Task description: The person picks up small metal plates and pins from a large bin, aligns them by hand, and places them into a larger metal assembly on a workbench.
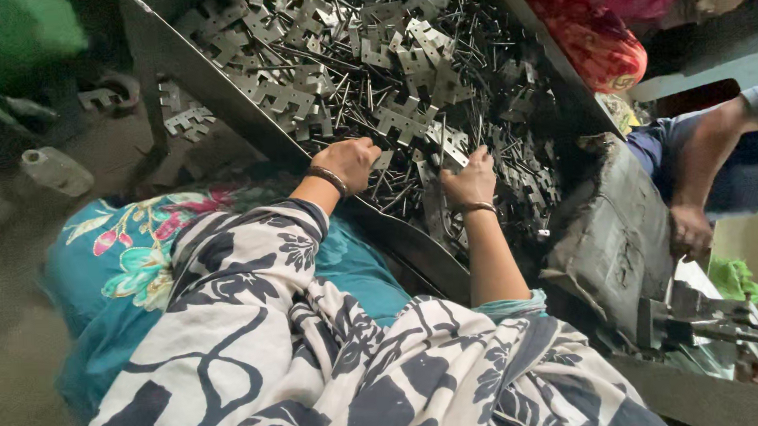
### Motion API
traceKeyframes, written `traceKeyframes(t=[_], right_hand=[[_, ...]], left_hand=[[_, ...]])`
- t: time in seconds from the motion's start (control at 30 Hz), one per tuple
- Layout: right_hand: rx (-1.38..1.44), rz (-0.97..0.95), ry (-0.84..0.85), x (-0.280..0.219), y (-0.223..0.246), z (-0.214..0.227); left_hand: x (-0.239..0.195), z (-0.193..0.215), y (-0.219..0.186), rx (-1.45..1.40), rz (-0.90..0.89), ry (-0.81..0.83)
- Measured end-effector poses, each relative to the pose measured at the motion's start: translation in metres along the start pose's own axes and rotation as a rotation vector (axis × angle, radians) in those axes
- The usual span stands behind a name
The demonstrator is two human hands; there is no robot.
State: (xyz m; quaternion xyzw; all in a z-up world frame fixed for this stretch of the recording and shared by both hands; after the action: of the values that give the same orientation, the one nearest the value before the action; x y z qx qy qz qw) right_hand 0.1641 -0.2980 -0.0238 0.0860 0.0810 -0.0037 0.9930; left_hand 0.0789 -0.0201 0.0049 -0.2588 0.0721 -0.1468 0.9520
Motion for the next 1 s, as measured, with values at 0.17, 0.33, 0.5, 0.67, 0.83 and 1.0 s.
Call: traceKeyframes(t=[0.17, 0.33, 0.5, 0.67, 0.83, 1.0], right_hand=[[0.054, 0.001, 0.028, 0.006, 0.001, 0.006], [-0.187, -0.051, 0.152, 0.004, 0.009, 0.040], [0.016, 0.147, -0.201, -0.014, 0.027, 0.100], [0.236, 0.378, 0.082, 0.026, 0.075, 0.094], [0.488, 0.450, 0.391, 0.081, 0.168, 0.071], [0.396, 0.668, 0.227, 0.157, 0.276, 0.017]], left_hand=[[0.001, -0.002, -0.004, 0.006, -0.051, 0.008], [0.004, -0.007, -0.002, 0.011, -0.031, 0.031], [0.002, -0.011, -0.009, 0.075, -0.139, -0.104], [-0.006, -0.006, -0.019, 0.104, -0.240, -0.233], [0.004, -0.015, -0.017, 0.013, -0.159, -0.068], [0.005, -0.022, -0.015, 0.018, -0.149, 0.033]])
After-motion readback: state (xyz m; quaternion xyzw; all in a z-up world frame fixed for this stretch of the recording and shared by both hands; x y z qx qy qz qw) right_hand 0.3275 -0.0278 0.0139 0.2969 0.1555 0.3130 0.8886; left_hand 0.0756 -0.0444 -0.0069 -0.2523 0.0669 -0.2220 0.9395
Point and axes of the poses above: each hand's wrist, its own x-axis towards the middle knuckle, its own z-axis out of the back of the hand, y = z × x, the point moved 8 cm from there along x, towards the middle knuckle, and after that the axes turned 5 degrees about y, right-handed, at the moved point
